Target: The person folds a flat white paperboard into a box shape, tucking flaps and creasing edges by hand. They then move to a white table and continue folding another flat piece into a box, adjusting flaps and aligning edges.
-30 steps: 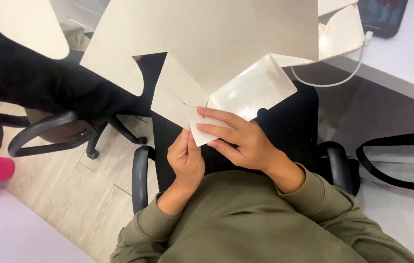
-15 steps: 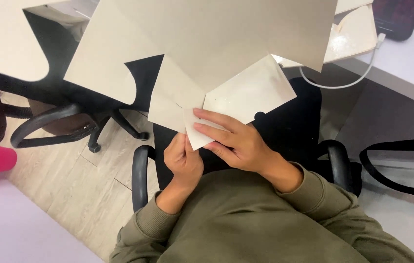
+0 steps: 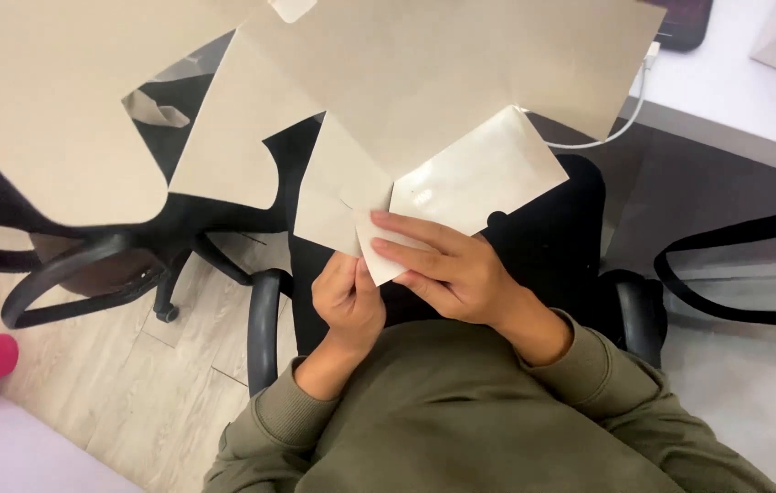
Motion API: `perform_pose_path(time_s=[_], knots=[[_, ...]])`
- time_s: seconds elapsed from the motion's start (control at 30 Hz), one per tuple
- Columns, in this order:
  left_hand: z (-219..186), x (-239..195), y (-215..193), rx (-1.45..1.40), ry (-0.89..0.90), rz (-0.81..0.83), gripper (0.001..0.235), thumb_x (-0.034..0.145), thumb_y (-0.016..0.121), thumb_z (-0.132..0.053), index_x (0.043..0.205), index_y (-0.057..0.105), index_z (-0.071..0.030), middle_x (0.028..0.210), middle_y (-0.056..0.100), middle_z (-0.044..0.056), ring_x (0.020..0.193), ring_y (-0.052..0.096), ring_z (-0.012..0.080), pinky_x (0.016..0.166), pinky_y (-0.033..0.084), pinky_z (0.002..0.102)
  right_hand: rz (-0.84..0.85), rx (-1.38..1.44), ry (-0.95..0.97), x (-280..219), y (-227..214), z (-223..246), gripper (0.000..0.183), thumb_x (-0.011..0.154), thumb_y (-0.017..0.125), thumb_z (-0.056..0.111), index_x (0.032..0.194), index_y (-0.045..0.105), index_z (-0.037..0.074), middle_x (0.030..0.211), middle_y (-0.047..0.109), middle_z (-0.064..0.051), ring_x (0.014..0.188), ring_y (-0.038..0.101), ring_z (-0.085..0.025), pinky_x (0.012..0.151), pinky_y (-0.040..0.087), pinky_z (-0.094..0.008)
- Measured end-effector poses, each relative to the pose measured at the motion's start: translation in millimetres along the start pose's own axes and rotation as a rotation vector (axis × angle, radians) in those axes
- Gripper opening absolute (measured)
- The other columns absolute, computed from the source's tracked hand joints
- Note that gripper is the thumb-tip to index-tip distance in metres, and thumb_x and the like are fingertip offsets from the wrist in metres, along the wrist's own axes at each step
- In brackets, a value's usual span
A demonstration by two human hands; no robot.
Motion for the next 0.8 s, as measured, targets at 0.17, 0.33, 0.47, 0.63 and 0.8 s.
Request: perform_pose_path(time_s=[0.17,0.33,0.47,0.63,0.8], knots=[[-9.5,12.8,22.8,-0.058,-0.017,0.053,0.031,0.102,0.055,-0.003,0.122,0.068,0.017,0.092,0.077,0.024,0.080,0.076,0.0285,0.057,0.056,0.034,-0.032,-0.090,0.013,-4.9,-11.7,2.5,0.030,0.102,0.062,0.020,0.129,0.073,0.013,0.138,0.067,-0.018,0.112,0.074,-0.033,0.091,0.062,-0.040],[1.8,6.3,30.7,-0.094,-0.037,0.084,0.031,0.101,0.056,-0.001,0.122,0.067,0.019,0.092,0.077,0.026,0.081,0.076,0.0292,0.057,0.056,0.035,-0.088,-0.116,0.016,-7.2,-18.1,1.1,0.029,0.102,0.062,0.020,0.127,0.074,0.012,0.136,0.068,-0.020,0.113,0.074,-0.033,0.091,0.062,-0.039],[8.7,0.7,26.6,-0.089,-0.019,0.082,0.028,0.100,0.058,-0.001,0.116,0.071,0.017,0.081,0.075,0.024,0.068,0.073,0.0274,0.051,0.051,0.033,-0.112,-0.059,0.020,-9.1,-18.8,-3.7,0.029,0.103,0.059,0.022,0.125,0.076,0.013,0.134,0.069,-0.021,0.112,0.074,-0.034,0.092,0.061,-0.041],[8.5,-0.2,19.1,-0.047,-0.021,0.055,0.025,0.098,0.060,0.000,0.112,0.073,0.017,0.080,0.076,0.022,0.065,0.072,0.0252,0.049,0.050,0.033,-0.114,-0.005,0.037,-6.6,-13.9,-8.3,0.029,0.104,0.059,0.022,0.125,0.076,0.012,0.132,0.070,-0.023,0.112,0.074,-0.035,0.091,0.061,-0.041],[5.9,2.6,12.0,0.017,0.009,0.033,0.027,0.100,0.060,-0.004,0.111,0.074,0.015,0.079,0.075,0.023,0.068,0.073,0.0331,0.051,0.052,0.034,-0.022,-0.012,0.009,-1.4,-5.3,-11.8,0.027,0.100,0.066,0.020,0.125,0.076,0.015,0.137,0.067,-0.021,0.117,0.072,-0.036,0.095,0.060,-0.041]])
Point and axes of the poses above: each hand's wrist, its own x-axis towards the middle knuckle, its own y-axis out of the palm, z = x × y, the point moved 1 cm from there along x, towards the middle knuckle
